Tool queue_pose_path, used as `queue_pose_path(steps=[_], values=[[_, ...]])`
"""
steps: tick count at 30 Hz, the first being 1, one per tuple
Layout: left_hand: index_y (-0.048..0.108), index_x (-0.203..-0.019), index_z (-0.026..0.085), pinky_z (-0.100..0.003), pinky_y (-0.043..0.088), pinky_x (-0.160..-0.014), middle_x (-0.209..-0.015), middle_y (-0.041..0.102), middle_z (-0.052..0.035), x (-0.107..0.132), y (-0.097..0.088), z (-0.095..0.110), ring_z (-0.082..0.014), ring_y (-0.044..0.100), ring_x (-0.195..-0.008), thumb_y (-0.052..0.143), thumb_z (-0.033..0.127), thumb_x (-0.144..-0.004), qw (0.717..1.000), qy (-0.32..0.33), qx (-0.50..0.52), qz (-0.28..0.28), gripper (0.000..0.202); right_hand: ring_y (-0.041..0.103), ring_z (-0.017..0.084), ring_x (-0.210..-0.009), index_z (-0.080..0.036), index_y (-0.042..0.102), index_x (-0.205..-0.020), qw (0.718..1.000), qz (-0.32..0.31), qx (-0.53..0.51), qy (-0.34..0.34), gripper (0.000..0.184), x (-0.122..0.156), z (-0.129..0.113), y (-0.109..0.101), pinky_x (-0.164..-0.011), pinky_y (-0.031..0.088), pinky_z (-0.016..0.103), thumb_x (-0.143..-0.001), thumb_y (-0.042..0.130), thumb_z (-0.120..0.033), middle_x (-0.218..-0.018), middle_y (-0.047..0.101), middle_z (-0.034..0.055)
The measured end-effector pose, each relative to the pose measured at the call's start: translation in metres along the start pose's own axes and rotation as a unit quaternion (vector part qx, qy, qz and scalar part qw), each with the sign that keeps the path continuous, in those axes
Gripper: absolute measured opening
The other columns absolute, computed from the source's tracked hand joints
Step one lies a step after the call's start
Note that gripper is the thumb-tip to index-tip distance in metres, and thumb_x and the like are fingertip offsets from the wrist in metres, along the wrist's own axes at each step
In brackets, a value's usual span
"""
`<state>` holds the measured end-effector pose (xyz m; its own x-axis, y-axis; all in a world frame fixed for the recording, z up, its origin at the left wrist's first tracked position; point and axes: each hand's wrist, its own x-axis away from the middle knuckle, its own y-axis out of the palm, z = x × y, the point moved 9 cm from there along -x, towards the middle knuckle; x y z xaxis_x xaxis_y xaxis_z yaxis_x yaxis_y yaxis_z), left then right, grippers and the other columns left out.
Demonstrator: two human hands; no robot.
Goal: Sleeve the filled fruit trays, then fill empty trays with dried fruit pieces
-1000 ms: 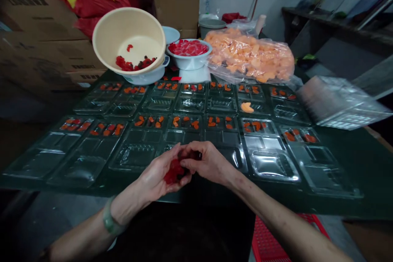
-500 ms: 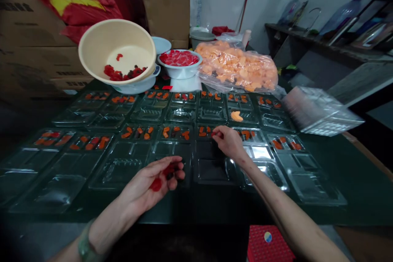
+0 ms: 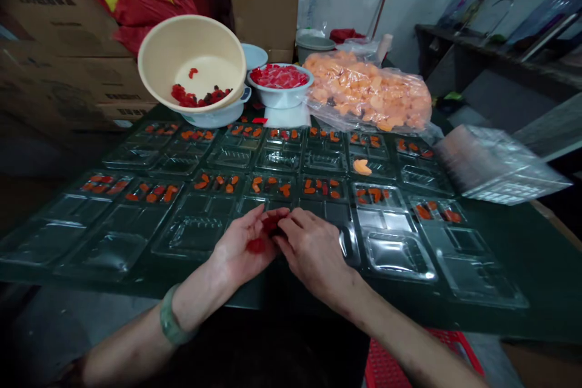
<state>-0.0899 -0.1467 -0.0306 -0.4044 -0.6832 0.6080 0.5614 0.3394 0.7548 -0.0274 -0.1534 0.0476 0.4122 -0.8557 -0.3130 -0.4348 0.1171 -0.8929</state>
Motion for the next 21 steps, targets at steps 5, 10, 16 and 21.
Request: queue_pose_path(steps=[5,10,16,21], values=[[0.063,-0.073,0.004,-0.022,0.047,-0.062,-0.069,0.062,-0.0093,-0.004,-0.003,-0.007,-0.013,0.059,-0.063,0.037,0.023,-0.092,0.999,-0.016,-0.003,0.03,0.037,0.058,0.019,-0.076,-0.019,0.06,-0.08,0.996,0.055,-0.059,-0.028,0.011,0.006,-0.009,-0.007,-0.065,0.048,0.031,-0.083,0.05,-0.015,-0.085,0.063,0.0078],[0.063,-0.077,0.006,-0.025,0.047,-0.052,-0.073,0.062,-0.0098,-0.01,-0.008,0.0,-0.0171,0.062,-0.063,0.041,0.007,-0.084,0.997,0.018,-0.062,0.035,0.023,0.054,0.012,-0.059,-0.021,0.053,-0.075,0.968,0.144,-0.183,0.091,0.005,-0.005,0.059,-0.028,-0.054,0.045,0.025,-0.08,0.055,-0.019,-0.071,0.06,0.0016],[0.063,-0.084,0.01,-0.012,0.031,-0.037,-0.071,0.062,-0.0069,-0.005,-0.021,0.015,-0.0048,0.05,-0.045,0.063,0.018,-0.079,0.988,0.025,-0.148,0.035,0.01,0.048,0.01,-0.046,-0.019,0.05,-0.077,0.869,0.208,-0.326,0.309,0.016,-0.059,0.224,-0.027,-0.042,0.037,0.022,-0.07,0.06,-0.03,-0.061,0.057,-0.001],[0.06,-0.076,0.013,-0.013,0.015,-0.028,-0.044,0.041,0.005,-0.01,-0.016,0.031,-0.0021,0.03,-0.029,0.067,0.039,-0.075,0.984,0.051,-0.171,-0.024,0.027,0.042,0.007,-0.039,-0.016,0.051,-0.072,0.869,0.184,-0.313,0.337,0.015,-0.114,0.284,-0.006,-0.037,0.032,0.019,-0.077,0.055,-0.03,-0.054,0.051,-0.0046]])
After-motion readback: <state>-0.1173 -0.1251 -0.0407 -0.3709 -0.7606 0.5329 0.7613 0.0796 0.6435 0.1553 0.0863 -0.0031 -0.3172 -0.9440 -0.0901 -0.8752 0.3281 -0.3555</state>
